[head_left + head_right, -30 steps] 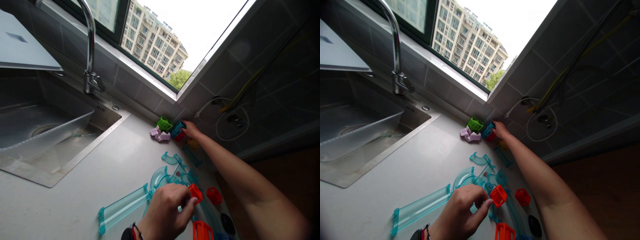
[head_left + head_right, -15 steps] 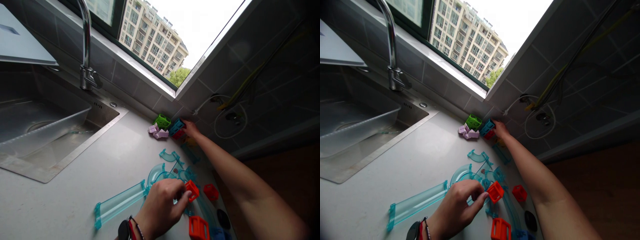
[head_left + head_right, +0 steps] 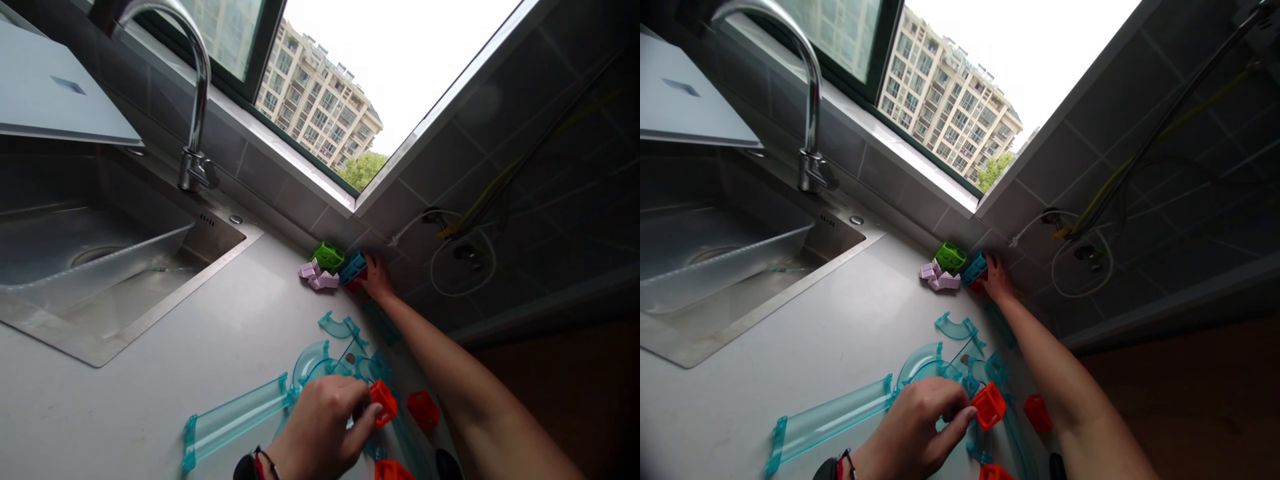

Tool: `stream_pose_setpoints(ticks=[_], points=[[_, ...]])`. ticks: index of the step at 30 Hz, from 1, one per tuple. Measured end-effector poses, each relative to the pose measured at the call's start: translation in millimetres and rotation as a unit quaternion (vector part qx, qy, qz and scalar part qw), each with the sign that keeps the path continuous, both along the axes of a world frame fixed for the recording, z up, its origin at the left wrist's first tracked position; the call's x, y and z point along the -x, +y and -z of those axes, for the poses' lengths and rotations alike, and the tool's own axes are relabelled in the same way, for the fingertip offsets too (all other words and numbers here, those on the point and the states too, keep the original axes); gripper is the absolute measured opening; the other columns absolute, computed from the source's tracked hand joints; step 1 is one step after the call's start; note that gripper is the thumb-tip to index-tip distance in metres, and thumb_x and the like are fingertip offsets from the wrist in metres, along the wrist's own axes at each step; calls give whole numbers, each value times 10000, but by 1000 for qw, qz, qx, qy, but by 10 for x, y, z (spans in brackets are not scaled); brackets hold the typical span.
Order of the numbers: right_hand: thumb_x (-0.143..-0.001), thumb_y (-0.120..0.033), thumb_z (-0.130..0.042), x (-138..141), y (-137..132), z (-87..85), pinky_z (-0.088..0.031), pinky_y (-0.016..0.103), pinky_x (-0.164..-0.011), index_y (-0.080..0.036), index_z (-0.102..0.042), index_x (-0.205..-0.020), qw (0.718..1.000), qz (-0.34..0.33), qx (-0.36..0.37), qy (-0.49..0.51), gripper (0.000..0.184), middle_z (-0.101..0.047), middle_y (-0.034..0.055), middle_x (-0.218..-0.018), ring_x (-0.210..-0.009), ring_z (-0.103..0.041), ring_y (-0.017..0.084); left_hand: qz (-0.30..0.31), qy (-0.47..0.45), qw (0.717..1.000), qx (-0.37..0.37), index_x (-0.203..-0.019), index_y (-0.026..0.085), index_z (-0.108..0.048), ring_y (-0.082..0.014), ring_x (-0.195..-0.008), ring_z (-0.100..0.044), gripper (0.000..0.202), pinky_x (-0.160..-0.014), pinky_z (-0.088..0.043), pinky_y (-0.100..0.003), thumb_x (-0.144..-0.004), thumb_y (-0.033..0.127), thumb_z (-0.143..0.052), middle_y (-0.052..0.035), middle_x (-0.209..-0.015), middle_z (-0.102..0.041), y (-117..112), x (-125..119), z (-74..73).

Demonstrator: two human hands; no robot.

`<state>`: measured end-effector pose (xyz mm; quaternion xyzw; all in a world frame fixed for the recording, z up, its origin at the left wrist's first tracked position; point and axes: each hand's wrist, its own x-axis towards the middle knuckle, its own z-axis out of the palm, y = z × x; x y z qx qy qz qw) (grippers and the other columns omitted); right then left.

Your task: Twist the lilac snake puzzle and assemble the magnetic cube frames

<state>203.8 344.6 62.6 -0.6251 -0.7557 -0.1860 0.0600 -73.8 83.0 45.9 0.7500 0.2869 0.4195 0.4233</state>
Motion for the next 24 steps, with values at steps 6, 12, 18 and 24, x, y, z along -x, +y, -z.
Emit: stream_pose_setpoints(ticks=[6, 12, 18, 24], points=[[-788, -308, -823, -35, -6, 96, -469, 514, -1059, -230, -410, -1540, 999, 13, -46, 12, 861, -506, 179, -1463, -1322, -522, 392, -8, 27, 1000, 13, -825, 227, -584, -149, -700, -596, 186, -645, -392, -277, -997, 273, -532, 10, -772, -669, -12, -9, 7], [-845, -404, -781, 150, -195, 40, -413, 585, -1087, -165, -274, -1605, 997, -2, -79, 10, 944, -389, 259, -1567, -1405, -430, 437, -12, 38, 999, 23, -813, 230, -577, -151, -714, -602, 185, -654, -390, -278, -990, 274, -549, 16, -763, -661, -9, 6, 13], [-1022, -322, -557, 616, -338, -43, -326, 415, -1193, -283, -618, -1355, 994, -96, -20, -53, 340, -504, 80, -1542, -1454, -403, 264, -25, 49, 998, 26, -818, 232, -573, -156, -701, -592, 191, -642, -375, -285, -999, 288, -544, 15, -758, -656, -12, 2, 24], [-993, -367, -621, 902, 113, -204, -482, 468, -1005, -208, -664, -1274, 992, -46, 45, -110, 325, -655, 152, -1296, -1250, -545, 330, -25, 48, 998, 20, -799, 229, -563, -157, -710, -601, 209, -644, -366, -287, -997, 292, -543, 14, -753, -653, -27, -12, 30]])
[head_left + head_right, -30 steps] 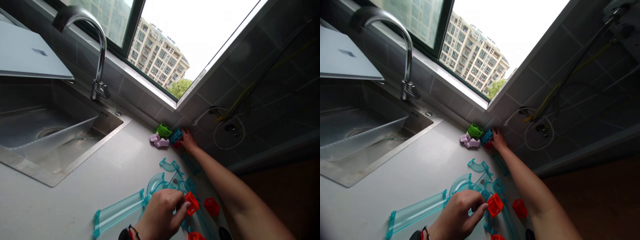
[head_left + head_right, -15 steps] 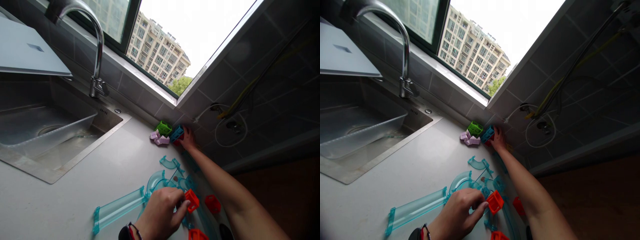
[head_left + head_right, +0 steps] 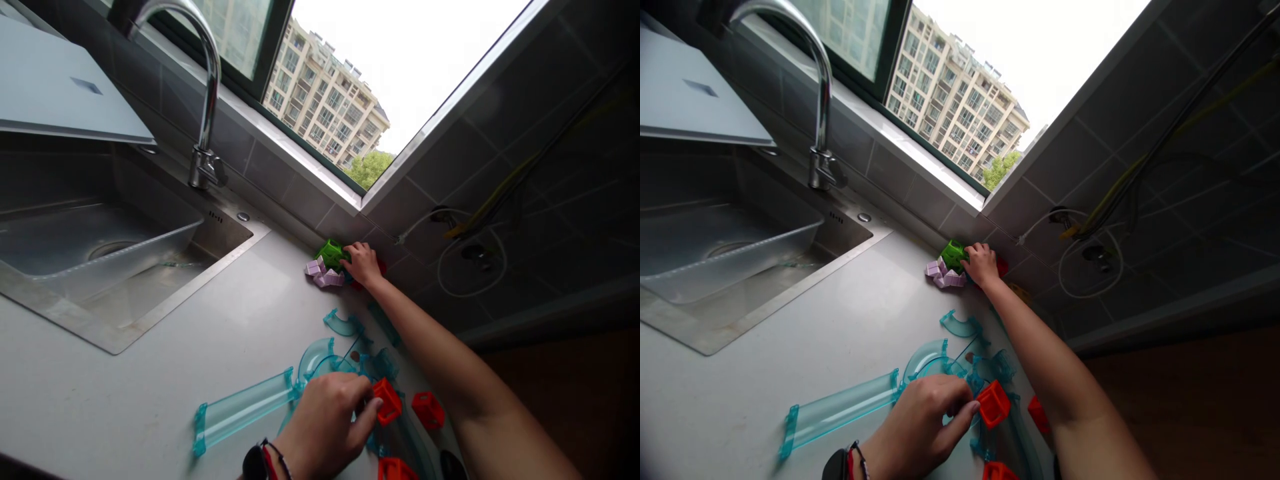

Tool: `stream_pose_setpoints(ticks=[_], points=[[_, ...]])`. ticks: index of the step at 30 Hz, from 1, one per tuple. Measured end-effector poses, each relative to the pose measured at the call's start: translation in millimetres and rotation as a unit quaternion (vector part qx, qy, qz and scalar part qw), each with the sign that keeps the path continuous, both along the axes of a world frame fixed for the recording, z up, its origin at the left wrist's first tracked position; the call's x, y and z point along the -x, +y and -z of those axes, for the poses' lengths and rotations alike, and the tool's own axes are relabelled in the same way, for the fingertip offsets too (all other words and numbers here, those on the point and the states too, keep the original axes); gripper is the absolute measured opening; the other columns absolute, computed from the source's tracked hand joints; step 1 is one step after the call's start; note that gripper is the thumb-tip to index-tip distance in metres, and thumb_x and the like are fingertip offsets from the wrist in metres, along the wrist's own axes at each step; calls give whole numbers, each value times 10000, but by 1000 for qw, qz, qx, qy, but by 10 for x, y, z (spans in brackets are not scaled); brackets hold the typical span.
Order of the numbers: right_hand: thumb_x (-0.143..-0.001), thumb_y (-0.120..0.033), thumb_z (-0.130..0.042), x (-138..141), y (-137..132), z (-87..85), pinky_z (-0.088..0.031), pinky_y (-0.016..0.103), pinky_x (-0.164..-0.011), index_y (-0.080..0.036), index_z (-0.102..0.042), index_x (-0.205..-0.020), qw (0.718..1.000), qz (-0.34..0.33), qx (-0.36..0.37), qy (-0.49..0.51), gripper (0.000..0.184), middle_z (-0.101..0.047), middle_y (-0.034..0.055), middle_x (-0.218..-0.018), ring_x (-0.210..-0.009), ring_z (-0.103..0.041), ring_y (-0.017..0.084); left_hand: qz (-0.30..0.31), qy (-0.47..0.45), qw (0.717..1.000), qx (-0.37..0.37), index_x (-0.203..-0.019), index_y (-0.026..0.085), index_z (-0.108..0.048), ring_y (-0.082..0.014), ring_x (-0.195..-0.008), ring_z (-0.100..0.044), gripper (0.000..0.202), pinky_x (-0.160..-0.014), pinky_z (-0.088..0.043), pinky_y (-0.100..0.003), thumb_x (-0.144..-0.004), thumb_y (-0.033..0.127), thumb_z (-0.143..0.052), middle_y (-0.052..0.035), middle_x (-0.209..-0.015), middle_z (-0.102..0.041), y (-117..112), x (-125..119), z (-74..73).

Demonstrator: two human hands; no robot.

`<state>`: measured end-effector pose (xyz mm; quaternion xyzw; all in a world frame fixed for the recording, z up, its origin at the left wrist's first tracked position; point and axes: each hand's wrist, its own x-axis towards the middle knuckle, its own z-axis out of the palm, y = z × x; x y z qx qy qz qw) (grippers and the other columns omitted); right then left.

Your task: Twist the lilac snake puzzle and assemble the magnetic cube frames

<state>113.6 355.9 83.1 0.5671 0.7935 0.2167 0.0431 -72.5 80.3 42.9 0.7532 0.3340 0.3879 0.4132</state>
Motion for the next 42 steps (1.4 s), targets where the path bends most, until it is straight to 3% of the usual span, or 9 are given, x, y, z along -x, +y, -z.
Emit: stream_pose_setpoints(ticks=[4, 7, 16, 30, 42], points=[[-967, -435, -679, 88, 297, -103, -521, 496, -986, -187, -688, -1168, 996, 40, 52, -56, 320, -664, 111, -1261, -1197, -603, 301, -26, 4, 999, 28, -792, 228, -560, -157, -687, -583, 216, -623, -359, -296, -996, 292, -534, 12, -753, -656, 2, 17, 12], [-991, -397, -669, 111, 370, -145, -541, 498, -999, -182, -671, -1205, 991, 60, 79, -89, 303, -657, 93, -1298, -1171, -641, 265, -23, 5, 999, 30, -801, 228, -570, -159, -688, -584, 204, -634, -375, -302, -993, 284, -529, 8, -763, -668, -2, 36, 10], [-999, -363, -666, 21, 296, -177, -540, 512, -1023, -188, -654, -1263, 984, 77, 98, -129, 316, -634, 105, -1360, -1205, -635, 274, -24, -4, 999, 32, -825, 235, -610, -159, -682, -590, 195, -634, -390, -296, -995, 300, -539, 4, -772, -686, -14, 2, 0], [-1004, -438, -643, -103, 224, -211, -530, 533, -1023, -193, -584, -1374, 991, 63, 101, -65, 448, -646, 108, -1330, -1181, -649, 282, -22, -11, 999, 31, -816, 231, -610, -162, -674, -590, 191, -631, -398, -294, -984, 288, -538, -5, -763, -684, -9, -2, 42], [-997, -380, -668, -125, 216, -207, -550, 519, -1006, -193, -602, -1353, 988, 64, 120, -71, 407, -620, 110, -1376, -1203, -638, 285, -6, -6, 1000, 30, -791, 228, -596, -150, -661, -575, 165, -616, -374, -283, -951, 268, -594, 15, -741, -673, -3, 47, 0]])
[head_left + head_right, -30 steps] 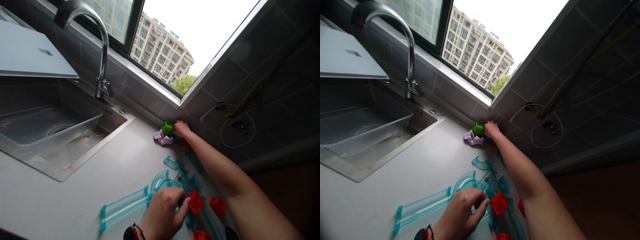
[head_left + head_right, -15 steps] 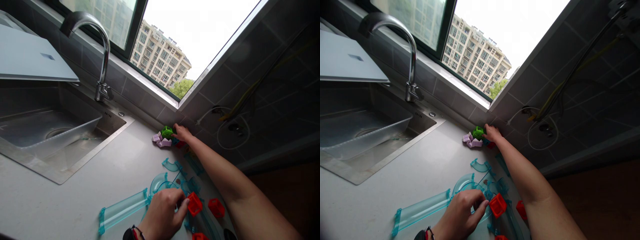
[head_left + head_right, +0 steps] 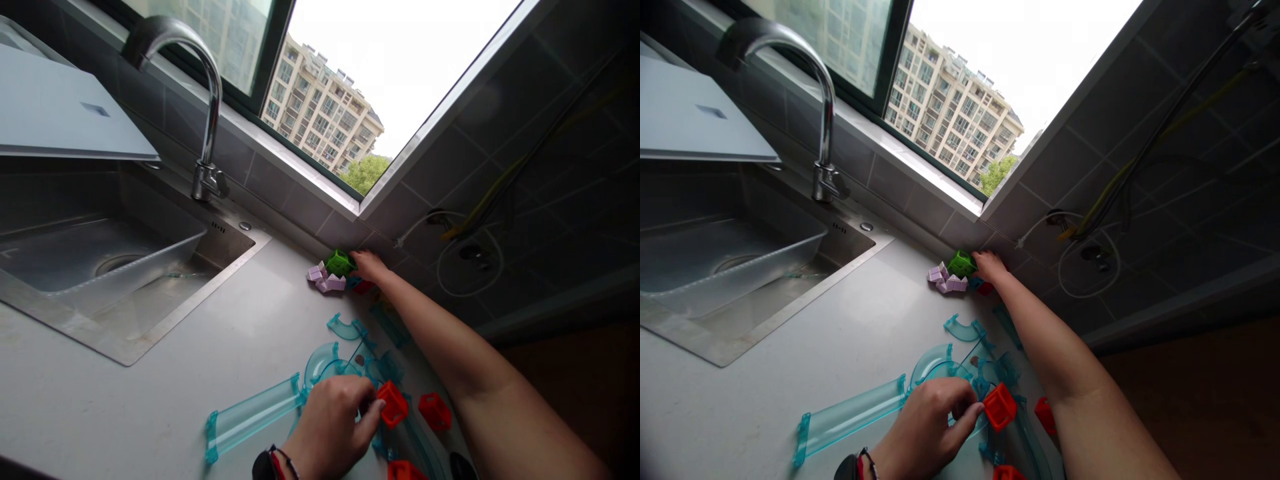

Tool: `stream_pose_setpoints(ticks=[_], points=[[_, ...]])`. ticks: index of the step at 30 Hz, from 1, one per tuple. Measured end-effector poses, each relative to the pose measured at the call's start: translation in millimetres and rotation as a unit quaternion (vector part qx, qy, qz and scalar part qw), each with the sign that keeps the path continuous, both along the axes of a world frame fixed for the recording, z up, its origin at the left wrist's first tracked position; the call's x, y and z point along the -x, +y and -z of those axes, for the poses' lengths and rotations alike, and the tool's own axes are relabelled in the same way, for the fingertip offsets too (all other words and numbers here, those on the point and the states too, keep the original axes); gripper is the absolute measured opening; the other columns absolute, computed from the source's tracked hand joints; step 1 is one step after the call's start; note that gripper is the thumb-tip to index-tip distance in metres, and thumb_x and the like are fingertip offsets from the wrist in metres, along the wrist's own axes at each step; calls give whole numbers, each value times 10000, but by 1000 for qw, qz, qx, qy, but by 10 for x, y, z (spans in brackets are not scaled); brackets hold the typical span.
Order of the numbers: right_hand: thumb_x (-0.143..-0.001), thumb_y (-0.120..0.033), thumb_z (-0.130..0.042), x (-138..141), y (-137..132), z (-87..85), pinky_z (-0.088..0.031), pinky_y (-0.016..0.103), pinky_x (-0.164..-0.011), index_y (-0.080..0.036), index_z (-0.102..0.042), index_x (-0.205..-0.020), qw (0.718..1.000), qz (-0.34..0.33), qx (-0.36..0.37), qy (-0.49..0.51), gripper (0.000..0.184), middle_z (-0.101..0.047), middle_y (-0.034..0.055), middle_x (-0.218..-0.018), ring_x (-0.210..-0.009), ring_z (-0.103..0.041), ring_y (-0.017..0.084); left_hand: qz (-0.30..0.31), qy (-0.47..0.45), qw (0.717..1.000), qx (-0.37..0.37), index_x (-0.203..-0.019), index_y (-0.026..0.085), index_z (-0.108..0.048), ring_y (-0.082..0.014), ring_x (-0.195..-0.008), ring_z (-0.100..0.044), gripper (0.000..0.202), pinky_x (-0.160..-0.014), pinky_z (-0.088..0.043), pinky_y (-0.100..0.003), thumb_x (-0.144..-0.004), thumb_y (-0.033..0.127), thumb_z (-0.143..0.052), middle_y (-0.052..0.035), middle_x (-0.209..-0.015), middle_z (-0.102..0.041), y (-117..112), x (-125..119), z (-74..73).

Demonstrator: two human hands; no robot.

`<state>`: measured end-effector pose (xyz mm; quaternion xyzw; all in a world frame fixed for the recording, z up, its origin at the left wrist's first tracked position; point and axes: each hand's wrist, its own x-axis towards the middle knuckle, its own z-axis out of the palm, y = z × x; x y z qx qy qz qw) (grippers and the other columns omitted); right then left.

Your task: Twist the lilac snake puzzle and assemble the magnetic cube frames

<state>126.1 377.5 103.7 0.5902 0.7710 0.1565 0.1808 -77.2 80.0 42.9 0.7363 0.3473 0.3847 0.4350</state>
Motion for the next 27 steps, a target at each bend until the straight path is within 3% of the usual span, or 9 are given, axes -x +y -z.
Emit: stream_pose_setpoints(ticks=[4, 8, 10, 14, 17, 19, 23, 27], points=[[-972, -382, -696, 76, -58, -58, -521, 545, -1031, -198, -592, -1371, 1000, -16, -8, 7, 452, -605, 114, -1393, -1242, -608, 307, -3, -4, 1000, -2, -803, 229, -612, -152, -670, -585, 160, -624, -385, -278, -957, 267, -591, 13, -750, -680, 7, 5, 9], [-839, -360, -829, 142, -242, -226, -484, 531, -1052, -194, -472, -1521, 998, -46, -20, 36, 788, -521, 180, -1487, -1330, -515, 378, 8, -17, 1000, 4, -825, 223, -643, -158, -692, -605, 193, -648, -421, -279, -987, 287, -559, -5, -775, -690, 40, 40, -4], [-861, -346, -802, 139, -450, -336, -443, 508, -1093, -204, -421, -1561, 996, -64, -27, 58, 809, -478, 171, -1531, -1372, -467, 366, 15, -28, 999, 2, -841, 217, -653, -161, -706, -608, 225, -664, -436, -283, -1009, 308, -534, -14, -783, -686, 60, 72, -17], [-931, -390, -717, 19, -1126, -515, -392, 455, -1138, -255, -468, -1530, 992, -90, -13, 92, 663, -510, 107, -1521, -1398, -442, 313, 27, -51, 998, 3, -849, 212, -654, -153, -708, -596, 272, -683, -448, -281, -1036, 345, -509, -3, -770, -666, 103, 116, -40], [-958, -394, -680, -201, -1782, -533, -417, 451, -1116, -252, -542, -1469, 986, -89, 29, 141, 548, -596, 109, -1428, -1321, -528, 297, 32, -54, 998, -3, -831, 211, -645, -144, -699, -597, 282, -688, -450, -277, -1034, 364, -523, 13, -751, -655, 117, 126, -51], [-964, -408, -673, -425, -2215, -479, -443, 435, -1104, -267, -585, -1424, 981, -26, 57, 183, 490, -638, 100, -1370, -1262, -585, 279, 34, -53, 998, -10, -825, 210, -644, -141, -693, -600, 280, -683, -452, -275, -1028, 370, -535, 18, -746, -655, 113, 131, -52], [-920, -343, -727, -910, -2965, -298, -531, 430, -1018, -215, -686, -1283, 976, 61, 42, 206, 388, -713, 117, -1214, -1133, -677, 285, 37, -46, 998, -27, -830, 211, -655, -142, -697, -613, 260, -676, -461, -272, -1019, 356, -552, 14, -757, -667, 71, 127, -59], [-955, -314, -669, -997, -3547, -101, -562, 437, -995, -214, -704, -1209, 957, 123, -17, 261, 275, -715, 114, -1168, -1090, -701, 272, 47, -25, 998, -40, -863, 211, -666, -151, -724, -633, 211, -687, -486, -278, -1011, 321, -566, 0, -796, -688, -39, 4, -135]])
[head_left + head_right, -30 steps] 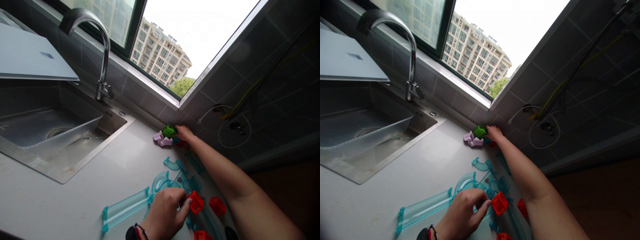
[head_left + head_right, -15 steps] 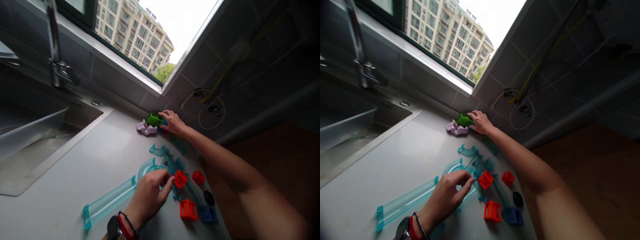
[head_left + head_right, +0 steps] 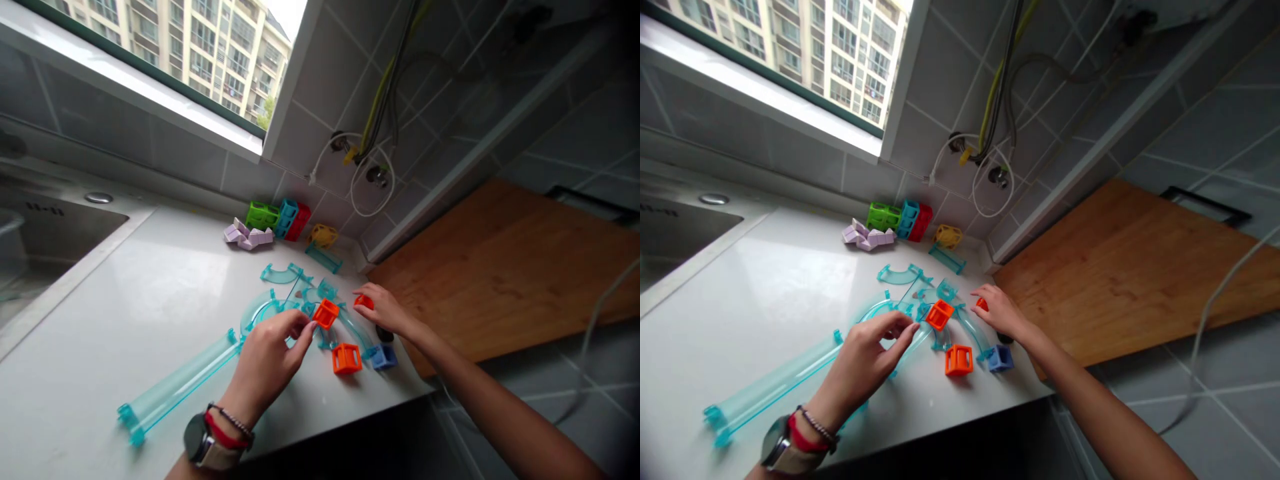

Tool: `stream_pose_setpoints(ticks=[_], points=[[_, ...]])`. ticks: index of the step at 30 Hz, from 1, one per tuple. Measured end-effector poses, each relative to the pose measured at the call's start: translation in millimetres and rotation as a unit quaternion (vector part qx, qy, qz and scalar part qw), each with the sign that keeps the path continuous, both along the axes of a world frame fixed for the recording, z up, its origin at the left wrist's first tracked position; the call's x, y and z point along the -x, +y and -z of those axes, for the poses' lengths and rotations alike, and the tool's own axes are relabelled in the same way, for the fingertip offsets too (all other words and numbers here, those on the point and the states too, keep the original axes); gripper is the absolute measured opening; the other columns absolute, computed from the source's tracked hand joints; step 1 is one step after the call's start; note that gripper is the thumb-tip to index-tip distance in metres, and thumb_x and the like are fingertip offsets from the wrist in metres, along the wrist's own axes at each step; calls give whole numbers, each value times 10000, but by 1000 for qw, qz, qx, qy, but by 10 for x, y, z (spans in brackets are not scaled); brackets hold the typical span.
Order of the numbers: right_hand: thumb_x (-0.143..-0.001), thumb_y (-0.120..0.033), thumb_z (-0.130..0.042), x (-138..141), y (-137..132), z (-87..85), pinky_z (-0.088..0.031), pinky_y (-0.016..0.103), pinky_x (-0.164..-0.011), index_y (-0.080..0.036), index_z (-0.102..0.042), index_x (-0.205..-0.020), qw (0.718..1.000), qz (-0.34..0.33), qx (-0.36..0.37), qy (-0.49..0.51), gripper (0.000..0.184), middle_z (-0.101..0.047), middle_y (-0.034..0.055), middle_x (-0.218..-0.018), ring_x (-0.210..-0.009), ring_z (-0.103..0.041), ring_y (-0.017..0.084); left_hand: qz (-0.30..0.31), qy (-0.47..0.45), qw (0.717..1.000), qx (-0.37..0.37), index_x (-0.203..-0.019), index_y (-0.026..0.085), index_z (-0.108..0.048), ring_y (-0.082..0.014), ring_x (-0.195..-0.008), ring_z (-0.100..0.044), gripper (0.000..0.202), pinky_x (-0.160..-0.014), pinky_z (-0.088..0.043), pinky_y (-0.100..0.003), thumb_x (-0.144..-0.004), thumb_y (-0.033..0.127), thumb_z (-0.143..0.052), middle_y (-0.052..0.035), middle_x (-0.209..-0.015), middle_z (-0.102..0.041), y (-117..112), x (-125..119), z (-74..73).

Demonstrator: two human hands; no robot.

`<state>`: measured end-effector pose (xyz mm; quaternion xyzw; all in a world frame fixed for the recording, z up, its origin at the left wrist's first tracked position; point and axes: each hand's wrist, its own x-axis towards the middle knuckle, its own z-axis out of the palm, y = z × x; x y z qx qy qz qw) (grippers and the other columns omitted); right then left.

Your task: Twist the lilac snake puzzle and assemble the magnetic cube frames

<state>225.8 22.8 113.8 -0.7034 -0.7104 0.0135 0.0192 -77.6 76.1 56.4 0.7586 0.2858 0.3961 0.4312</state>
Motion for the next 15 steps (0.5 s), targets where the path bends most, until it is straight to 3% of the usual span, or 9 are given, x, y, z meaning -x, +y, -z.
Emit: stream_pose_setpoints(ticks=[2, 4, 6, 8, 11, 15], points=[[-992, -354, -617, 161, -192, 119, -595, 395, -946, -255, -666, -1269, 997, 21, -34, 66, 298, -699, 96, -1212, -1078, -709, 240, 0, 18, 1000, -9, -882, 211, -661, -171, -779, -659, 172, -728, -511, -297, -1004, 291, -571, -12, -840, -704, -74, -135, -43], [-952, -394, -675, 381, -290, 262, -622, 393, -893, -305, -631, -1329, 981, 43, -71, 174, 390, -685, 86, -1270, -1072, -715, 243, -8, 38, 999, -24, -967, 210, -657, -208, -907, -685, 76, -826, -538, -339, -984, 252, -595, -36, -955, -719, -139, -297, -46], [-883, -386, -747, 574, -298, 419, -592, 471, -986, -315, -608, -1375, 964, 65, -112, 232, 515, -670, 101, -1326, -1163, -690, 289, -22, 54, 998, -30, -1093, 200, -635, -238, -1011, -689, 137, -901, -550, -377, -957, 207, -620, -75, -1093, -704, -188, -451, 5], [-827, -357, -791, 679, -252, 564, -518, 542, -1095, -300, -619, -1370, 954, 83, -140, 250, 572, -689, 115, -1314, -1252, -648, 332, -43, 75, 996, -22, -1204, 183, -596, -243, -994, -702, 268, -887, -568, -384, -938, 165, -624, -116, -1192, -673, -221, -566, 93], [-837, -344, -774, 672, -197, 691, -551, 510, -1061, -293, -605, -1367, 946, 102, -157, 266, 559, -716, 108, -1284, -1208, -680, 318, -59, 110, 992, -17, -1331, 158, -533, -243, -934, -722, 404, -823, -584, -376, -933, 129, -599, -162, -1295, -628, -253, -637, 203], [-972, -360, -596, 547, -259, 693, -635, 363, -920, -282, -466, -1461, 931, 113, -167, 304, 512, -673, 113, -1370, -1152, -719, 229, -44, 126, 991, -23, -1394, 140, -498, -285, -1008, -716, 434, -842, -575, -400, -964, 158, -555, -177, -1366, -589, -272, -593, 214]])
